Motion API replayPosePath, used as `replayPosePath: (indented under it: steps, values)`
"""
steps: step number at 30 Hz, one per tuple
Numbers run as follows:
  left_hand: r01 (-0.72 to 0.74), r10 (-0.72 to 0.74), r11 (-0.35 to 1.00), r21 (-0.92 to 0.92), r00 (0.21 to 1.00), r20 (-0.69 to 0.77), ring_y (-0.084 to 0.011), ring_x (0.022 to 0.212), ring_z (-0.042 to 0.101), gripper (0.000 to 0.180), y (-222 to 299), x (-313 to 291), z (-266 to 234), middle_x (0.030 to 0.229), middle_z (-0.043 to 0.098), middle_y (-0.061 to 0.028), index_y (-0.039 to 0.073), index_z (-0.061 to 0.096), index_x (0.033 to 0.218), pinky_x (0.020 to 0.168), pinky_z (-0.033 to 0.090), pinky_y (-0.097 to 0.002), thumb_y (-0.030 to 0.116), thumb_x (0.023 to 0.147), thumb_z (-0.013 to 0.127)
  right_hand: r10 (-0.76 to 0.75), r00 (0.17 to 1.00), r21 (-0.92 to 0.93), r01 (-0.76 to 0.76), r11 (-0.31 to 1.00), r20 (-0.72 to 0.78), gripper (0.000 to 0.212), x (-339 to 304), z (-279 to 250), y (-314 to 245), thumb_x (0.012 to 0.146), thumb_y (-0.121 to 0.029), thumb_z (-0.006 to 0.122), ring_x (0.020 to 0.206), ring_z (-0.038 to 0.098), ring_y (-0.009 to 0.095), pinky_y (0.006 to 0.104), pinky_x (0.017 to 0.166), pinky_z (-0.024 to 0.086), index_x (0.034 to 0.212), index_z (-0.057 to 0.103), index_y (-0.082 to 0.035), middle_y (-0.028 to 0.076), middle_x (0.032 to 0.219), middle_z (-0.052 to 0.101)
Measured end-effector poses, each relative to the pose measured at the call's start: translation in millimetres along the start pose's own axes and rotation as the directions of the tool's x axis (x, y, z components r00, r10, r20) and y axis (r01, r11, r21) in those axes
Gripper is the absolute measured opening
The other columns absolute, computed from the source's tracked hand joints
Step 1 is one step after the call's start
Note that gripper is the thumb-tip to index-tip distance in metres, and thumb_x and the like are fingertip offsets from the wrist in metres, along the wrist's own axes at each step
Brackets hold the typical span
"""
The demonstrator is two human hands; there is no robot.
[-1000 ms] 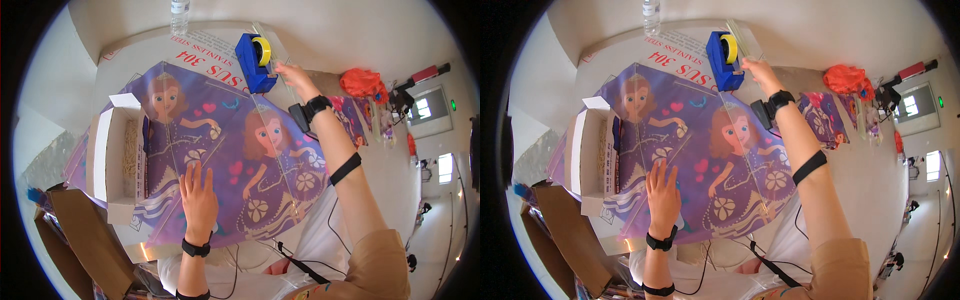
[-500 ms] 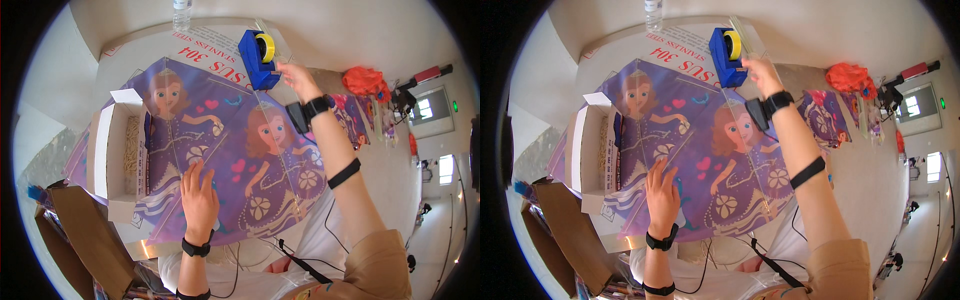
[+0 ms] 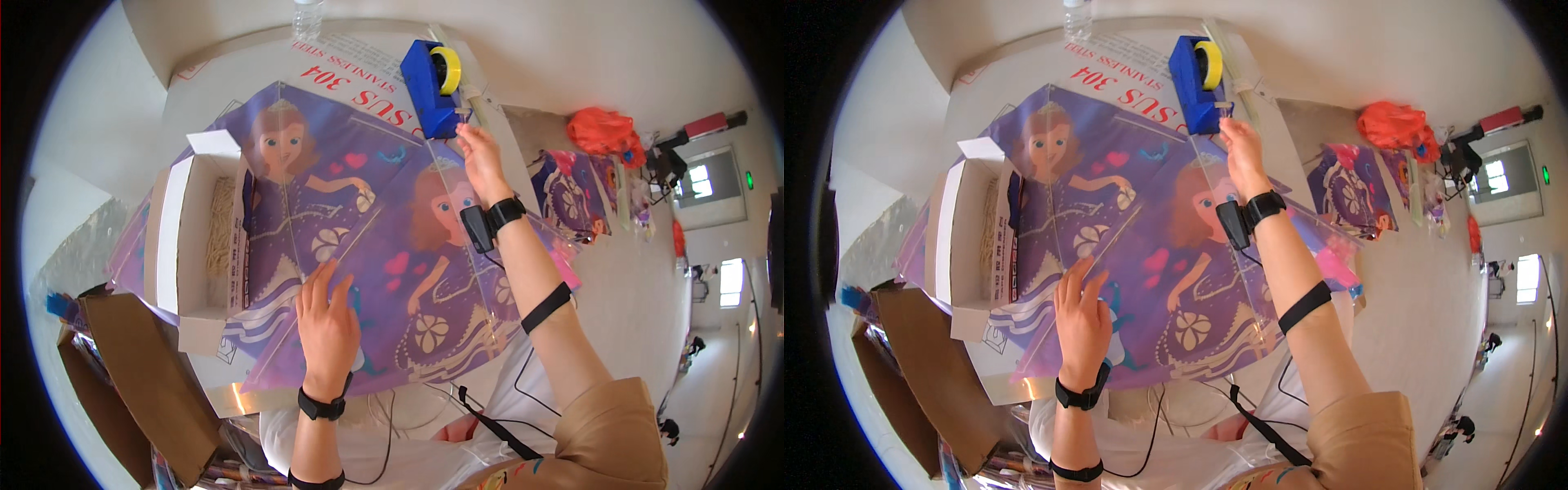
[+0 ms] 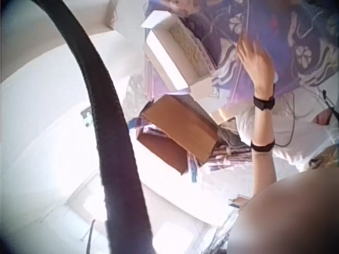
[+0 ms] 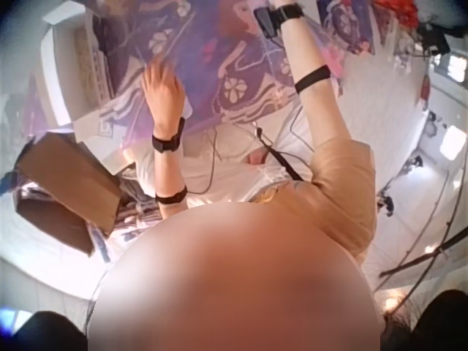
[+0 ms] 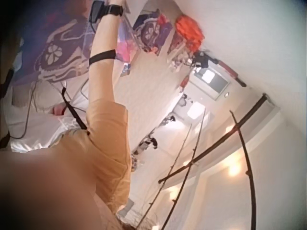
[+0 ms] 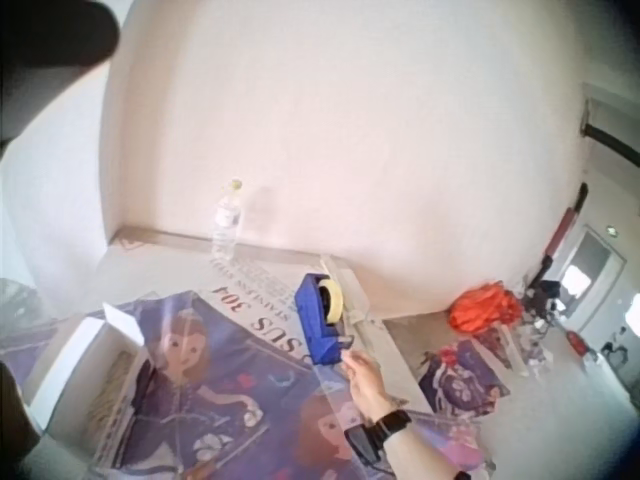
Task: The person is assembling a kite by inserting reinforcement rods and securing them with tape.
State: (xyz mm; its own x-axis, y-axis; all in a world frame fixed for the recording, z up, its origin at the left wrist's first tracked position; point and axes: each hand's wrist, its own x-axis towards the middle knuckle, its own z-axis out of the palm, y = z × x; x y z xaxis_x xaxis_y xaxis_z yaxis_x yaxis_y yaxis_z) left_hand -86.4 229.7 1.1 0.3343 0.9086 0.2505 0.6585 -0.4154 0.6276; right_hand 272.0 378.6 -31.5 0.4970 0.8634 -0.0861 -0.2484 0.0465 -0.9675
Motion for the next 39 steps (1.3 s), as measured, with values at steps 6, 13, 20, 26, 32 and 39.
replayPosePath:
  steps: [6, 13, 20, 26, 32, 39]
  values:
    - [0.061, -0.061, 0.998, -0.013, 0.996, -0.072, -0.0347, 0.114, 0.052, 0.038, -4, 3, -12, 0.123, 0.057, -0.0134, 0.001, 0.062, 0.104, 0.097, 0.041, -0.0434, -0.011, 0.07, 0.051, -0.227, 0.973, -0.059, 0.225, 0.973, -0.03, 0.006, 25, -14, 13, 0.088, -0.009, 0.067, 0.083, 0.058, 0.012, 0.0239, 0.077, 0.045, 0.091, 0.064, -0.004, 0.003, 0.093, 0.065]
    - [0.183, -0.188, 0.982, -0.043, 0.965, -0.184, -0.0319, 0.104, 0.056, 0.036, -24, -19, -39, 0.116, 0.061, -0.0101, 0.004, 0.064, 0.103, 0.09, 0.045, -0.041, -0.009, 0.071, 0.054, -0.333, 0.942, -0.415, 0.318, 0.853, 0.037, 0.014, 11, -3, 0, 0.091, -0.011, 0.064, 0.093, 0.06, 0.015, 0.0264, 0.085, 0.047, 0.088, 0.063, 0.003, 0.011, 0.105, 0.064]
    - [0.218, -0.226, 0.974, -0.062, 0.953, -0.2, -0.0321, 0.102, 0.056, 0.035, -30, -34, -48, 0.115, 0.062, -0.0102, 0.003, 0.063, 0.101, 0.089, 0.045, -0.0414, -0.01, 0.07, 0.054, -0.141, 0.985, 0.068, 0.149, 0.987, -0.101, 0.021, 12, 8, 1, 0.092, 0.0, 0.058, 0.109, 0.057, 0.024, 0.0306, 0.102, 0.046, 0.109, 0.053, 0.012, 0.019, 0.118, 0.054]
    - [0.228, -0.235, 0.972, -0.056, 0.948, -0.215, -0.0318, 0.101, 0.057, 0.034, -34, -34, -51, 0.113, 0.062, -0.0101, 0.003, 0.063, 0.1, 0.088, 0.046, -0.0411, -0.01, 0.07, 0.054, -0.111, 0.981, 0.194, 0.141, 0.971, -0.157, 0.022, 8, 15, 10, 0.091, 0.005, 0.058, 0.111, 0.055, 0.026, 0.0342, 0.104, 0.045, 0.11, 0.053, 0.013, 0.02, 0.12, 0.053]
    - [0.229, -0.24, 0.971, -0.072, 0.948, -0.209, -0.032, 0.103, 0.057, 0.038, -35, -33, -46, 0.114, 0.063, -0.0101, 0.003, 0.064, 0.101, 0.087, 0.047, -0.0393, -0.012, 0.07, 0.049, -0.138, 0.978, 0.232, 0.172, 0.957, -0.157, 0.018, 14, 10, 14, 0.089, 0.007, 0.058, 0.108, 0.057, 0.027, 0.0351, 0.104, 0.045, 0.107, 0.056, 0.012, 0.02, 0.118, 0.054]
    - [0.233, -0.245, 0.969, -0.084, 0.952, -0.183, -0.0319, 0.103, 0.057, 0.038, -34, -32, -34, 0.114, 0.063, -0.0106, 0.003, 0.064, 0.101, 0.087, 0.047, -0.0392, -0.012, 0.069, 0.048, -0.154, 0.974, 0.211, 0.187, 0.96, -0.164, 0.017, 12, 17, 22, 0.089, 0.007, 0.059, 0.106, 0.057, 0.025, 0.0345, 0.102, 0.046, 0.105, 0.056, 0.011, 0.017, 0.116, 0.055]
